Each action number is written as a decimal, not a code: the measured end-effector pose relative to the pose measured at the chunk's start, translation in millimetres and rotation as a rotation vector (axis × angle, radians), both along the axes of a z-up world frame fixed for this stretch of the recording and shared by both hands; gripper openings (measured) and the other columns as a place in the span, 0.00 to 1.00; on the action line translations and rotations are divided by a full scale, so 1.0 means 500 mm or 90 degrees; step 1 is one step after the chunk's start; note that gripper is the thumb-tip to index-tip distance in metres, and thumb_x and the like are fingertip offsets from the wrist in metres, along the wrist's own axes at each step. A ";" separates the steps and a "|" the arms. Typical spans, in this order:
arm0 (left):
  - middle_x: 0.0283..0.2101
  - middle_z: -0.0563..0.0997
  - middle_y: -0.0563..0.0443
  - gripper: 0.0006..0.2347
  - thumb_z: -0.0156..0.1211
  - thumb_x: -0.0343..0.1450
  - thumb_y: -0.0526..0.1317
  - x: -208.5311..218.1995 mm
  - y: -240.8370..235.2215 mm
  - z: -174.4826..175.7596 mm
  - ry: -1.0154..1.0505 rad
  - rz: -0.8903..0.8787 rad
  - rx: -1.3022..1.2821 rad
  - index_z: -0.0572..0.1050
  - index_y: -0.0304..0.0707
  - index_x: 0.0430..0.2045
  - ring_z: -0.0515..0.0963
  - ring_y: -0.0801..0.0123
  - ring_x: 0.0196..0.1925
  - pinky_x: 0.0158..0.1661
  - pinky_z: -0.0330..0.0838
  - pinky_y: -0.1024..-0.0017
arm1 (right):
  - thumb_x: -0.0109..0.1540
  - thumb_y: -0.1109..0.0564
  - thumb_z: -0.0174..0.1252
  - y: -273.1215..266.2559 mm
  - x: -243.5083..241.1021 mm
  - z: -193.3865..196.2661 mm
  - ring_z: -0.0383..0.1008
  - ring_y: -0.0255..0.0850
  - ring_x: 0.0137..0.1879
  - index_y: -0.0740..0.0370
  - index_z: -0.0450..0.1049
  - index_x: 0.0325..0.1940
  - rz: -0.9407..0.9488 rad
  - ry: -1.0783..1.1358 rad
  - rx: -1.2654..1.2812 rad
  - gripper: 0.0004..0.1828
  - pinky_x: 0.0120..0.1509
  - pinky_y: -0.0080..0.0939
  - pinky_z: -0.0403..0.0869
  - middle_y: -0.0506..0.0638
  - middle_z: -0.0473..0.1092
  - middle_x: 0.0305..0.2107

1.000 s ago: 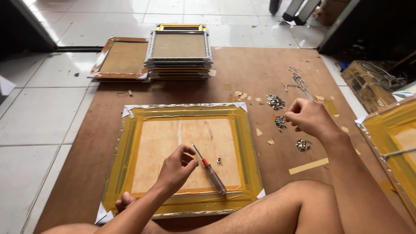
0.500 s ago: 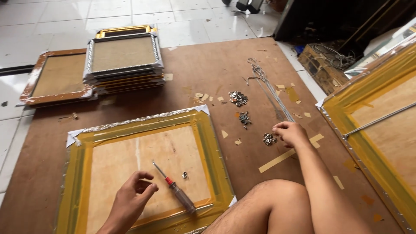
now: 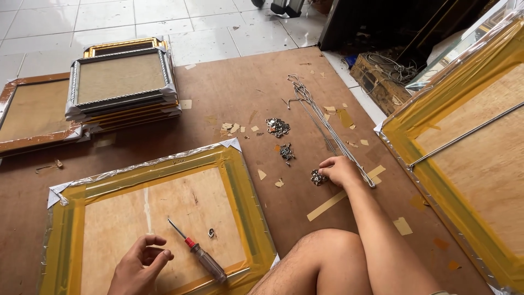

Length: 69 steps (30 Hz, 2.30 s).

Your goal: The person sits on the floor and assembles hanging hardware onto the back of a picture frame. They attach small metal brackets to the frame using a screwdriver and then position a wire across the back. The person handles multiple frames, moving them aside and bringing new ones into view.

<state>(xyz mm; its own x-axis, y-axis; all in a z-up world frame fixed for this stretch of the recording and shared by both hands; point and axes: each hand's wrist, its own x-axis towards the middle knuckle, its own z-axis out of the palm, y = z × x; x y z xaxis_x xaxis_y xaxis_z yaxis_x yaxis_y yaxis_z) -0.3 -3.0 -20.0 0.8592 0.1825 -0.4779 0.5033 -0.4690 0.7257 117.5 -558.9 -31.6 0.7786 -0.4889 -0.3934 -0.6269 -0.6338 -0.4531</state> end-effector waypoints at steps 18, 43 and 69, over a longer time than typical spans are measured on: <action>0.67 0.87 0.54 0.22 0.67 0.74 0.41 -0.025 -0.018 0.090 -0.165 -0.101 -0.016 0.79 0.47 0.66 0.87 0.63 0.66 0.66 0.83 0.58 | 0.69 0.40 0.52 0.257 -0.092 0.250 0.83 0.53 0.58 0.34 0.87 0.55 0.121 -0.019 -0.193 0.19 0.53 0.58 0.80 0.47 0.84 0.52; 0.61 0.88 0.44 0.23 0.67 0.73 0.41 -0.013 -0.009 0.026 -0.246 -0.160 -0.062 0.77 0.50 0.67 0.86 0.45 0.63 0.59 0.82 0.48 | 0.66 0.49 0.71 0.636 -0.158 0.103 0.86 0.51 0.59 0.38 0.89 0.52 0.533 -0.010 -0.133 0.11 0.62 0.61 0.84 0.43 0.86 0.47; 0.40 0.93 0.59 0.10 0.71 0.72 0.36 -0.048 -0.027 0.077 -0.428 -0.171 -0.073 0.89 0.59 0.41 0.92 0.65 0.41 0.47 0.81 0.67 | 0.61 0.52 0.74 0.682 -0.205 0.193 0.78 0.35 0.47 0.58 0.89 0.53 0.255 -0.066 0.539 0.17 0.47 0.38 0.82 0.48 0.82 0.38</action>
<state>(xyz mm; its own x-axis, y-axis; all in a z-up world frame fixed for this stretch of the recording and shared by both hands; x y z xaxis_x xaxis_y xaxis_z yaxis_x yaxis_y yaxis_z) -24.4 -16.5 18.4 0.9816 -0.0958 0.1654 -0.1904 -0.4168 0.8888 15.3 -217.8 64.9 0.8781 0.2389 -0.4146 -0.3644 -0.2278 -0.9030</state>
